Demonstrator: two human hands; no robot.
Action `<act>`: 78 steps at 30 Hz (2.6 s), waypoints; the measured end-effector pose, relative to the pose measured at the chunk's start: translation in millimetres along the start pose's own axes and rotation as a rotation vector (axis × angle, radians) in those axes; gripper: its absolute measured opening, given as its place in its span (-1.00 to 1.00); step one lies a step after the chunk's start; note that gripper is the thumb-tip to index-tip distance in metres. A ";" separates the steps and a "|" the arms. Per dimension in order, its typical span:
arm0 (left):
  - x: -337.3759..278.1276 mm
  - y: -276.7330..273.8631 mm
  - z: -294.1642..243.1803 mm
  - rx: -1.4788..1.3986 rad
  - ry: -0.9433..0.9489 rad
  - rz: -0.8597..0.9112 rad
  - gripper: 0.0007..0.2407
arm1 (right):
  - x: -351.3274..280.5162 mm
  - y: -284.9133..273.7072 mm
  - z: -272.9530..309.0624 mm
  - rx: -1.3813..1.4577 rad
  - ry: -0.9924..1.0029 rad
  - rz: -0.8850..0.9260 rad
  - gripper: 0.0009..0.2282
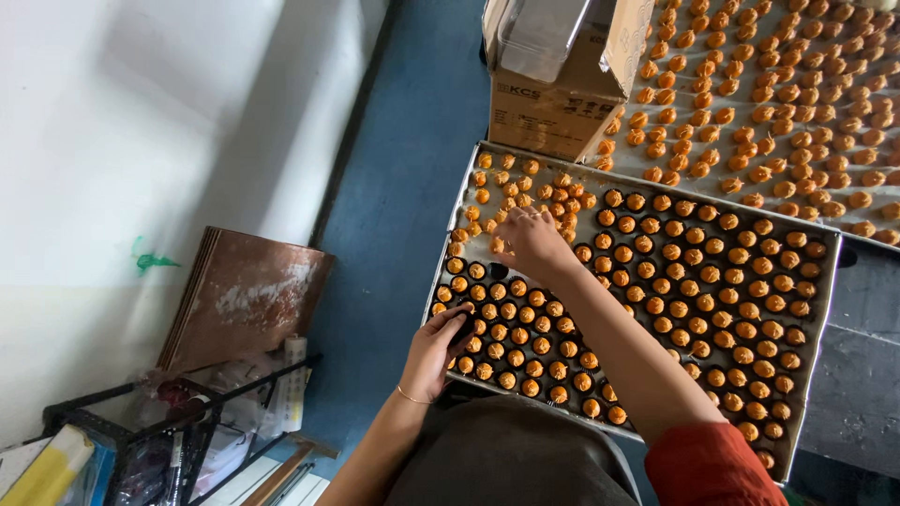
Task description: The person places small round pastries into black paper liners on a metal baking tray. They pick up each pastry from a pile on the tray and insert it into an empty liner, working systematically across the tray.
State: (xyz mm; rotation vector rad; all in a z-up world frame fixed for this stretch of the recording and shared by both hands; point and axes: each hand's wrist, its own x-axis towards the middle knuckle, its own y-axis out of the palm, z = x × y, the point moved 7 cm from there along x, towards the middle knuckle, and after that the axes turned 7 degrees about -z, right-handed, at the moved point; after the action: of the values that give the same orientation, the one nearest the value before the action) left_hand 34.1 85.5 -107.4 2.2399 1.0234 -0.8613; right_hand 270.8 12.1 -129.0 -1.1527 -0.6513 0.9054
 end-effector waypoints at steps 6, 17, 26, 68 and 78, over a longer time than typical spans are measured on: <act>7.3 -3.1 16.3 0.050 -0.051 0.012 -0.76 | -26.4 0.4 27.4 -0.155 -0.067 0.077 -0.68; -0.5 -3.8 8.8 0.101 0.038 -0.019 -0.78 | -39.5 -18.4 36.2 -0.007 -0.008 -0.015 -0.72; -54.6 22.3 -63.4 0.400 0.623 -0.133 -0.89 | -111.1 -99.5 91.0 0.849 0.328 -0.253 -0.80; -143.7 80.7 -95.0 0.592 0.997 0.236 -0.72 | -177.5 -178.6 120.8 1.122 0.135 -0.631 -0.85; -143.8 83.1 -85.6 0.593 0.823 0.260 -0.74 | -188.5 -184.5 119.4 1.098 0.119 -0.650 -0.85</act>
State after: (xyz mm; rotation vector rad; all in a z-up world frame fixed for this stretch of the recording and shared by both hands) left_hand 54.7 29.6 69.7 3.2742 0.8094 -0.0846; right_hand 126.5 -118.9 85.1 0.0165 -0.2924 0.4767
